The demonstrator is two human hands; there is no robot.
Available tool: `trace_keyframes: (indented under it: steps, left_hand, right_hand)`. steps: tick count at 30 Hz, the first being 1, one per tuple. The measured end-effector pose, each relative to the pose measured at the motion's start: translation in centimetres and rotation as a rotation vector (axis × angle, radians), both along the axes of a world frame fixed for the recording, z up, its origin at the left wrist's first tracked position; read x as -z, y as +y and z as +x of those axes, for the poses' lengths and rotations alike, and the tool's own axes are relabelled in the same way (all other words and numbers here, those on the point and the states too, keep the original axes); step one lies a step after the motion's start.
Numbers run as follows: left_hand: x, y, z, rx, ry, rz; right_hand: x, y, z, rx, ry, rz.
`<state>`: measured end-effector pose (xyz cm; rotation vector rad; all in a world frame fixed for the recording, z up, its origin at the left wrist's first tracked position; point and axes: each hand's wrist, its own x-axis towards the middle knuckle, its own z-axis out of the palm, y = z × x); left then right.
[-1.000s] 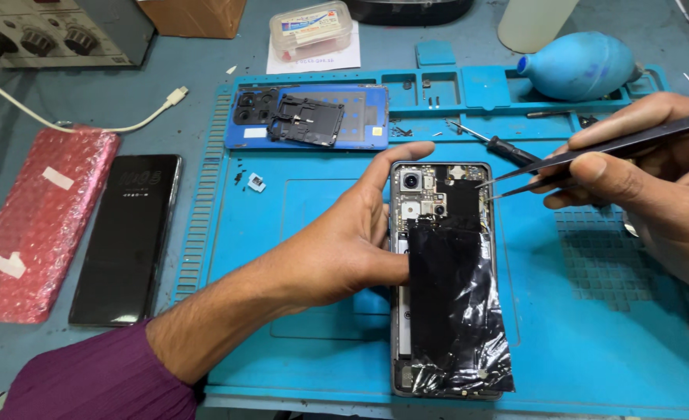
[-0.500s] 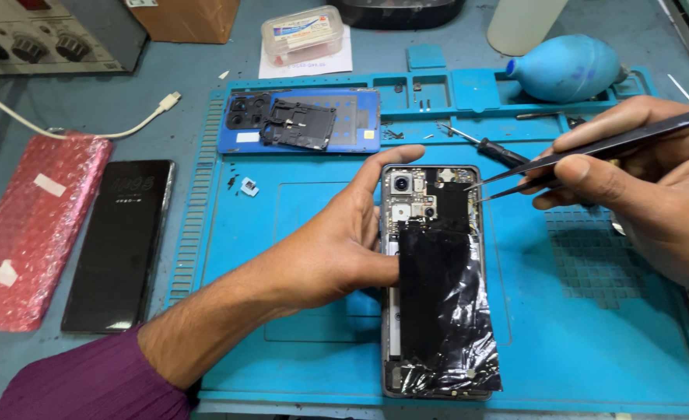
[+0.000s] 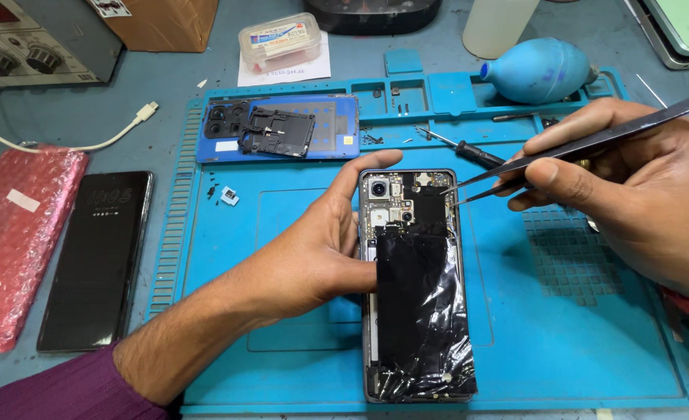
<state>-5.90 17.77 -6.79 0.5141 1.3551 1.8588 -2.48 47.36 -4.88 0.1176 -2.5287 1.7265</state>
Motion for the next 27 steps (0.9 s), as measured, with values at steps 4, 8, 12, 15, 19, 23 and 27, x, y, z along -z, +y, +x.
trace_keyframes:
  steps: [4, 8, 12, 15, 19, 23, 27]
  left_hand:
    - [0.1, -0.1, 0.0, 0.004, -0.016, 0.026]
    - [0.2, -0.3, 0.0, 0.002, -0.021, 0.031]
    - [0.2, -0.4, -0.1, 0.009, -0.042, 0.024]
    - [0.1, -0.4, 0.0, 0.012, -0.045, 0.015]
    - [0.1, -0.3, -0.1, 0.005, -0.025, 0.012]
    - [0.1, -0.3, -0.1, -0.007, -0.032, 0.059]
    - [0.2, -0.3, 0.0, 0.000, -0.064, 0.068]
  right_hand:
    - [0.1, -0.1, -0.1, 0.015, 0.003, 0.034]
    - [0.2, -0.5, -0.1, 0.012, 0.024, 0.019]
    - [0.0, -0.6, -0.1, 0.003, 0.043, 0.029]
    - [-0.1, -0.7, 0.0, 0.001, 0.049, 0.036]
    - [-0.1, -1.0, 0.2, -0.003, 0.092, 0.060]
    - [0.1, -1.1, 0.4, -0.035, 0.171, -0.001]
    - [0.3, -1.1, 0.2, -0.026, 0.153, -0.020]
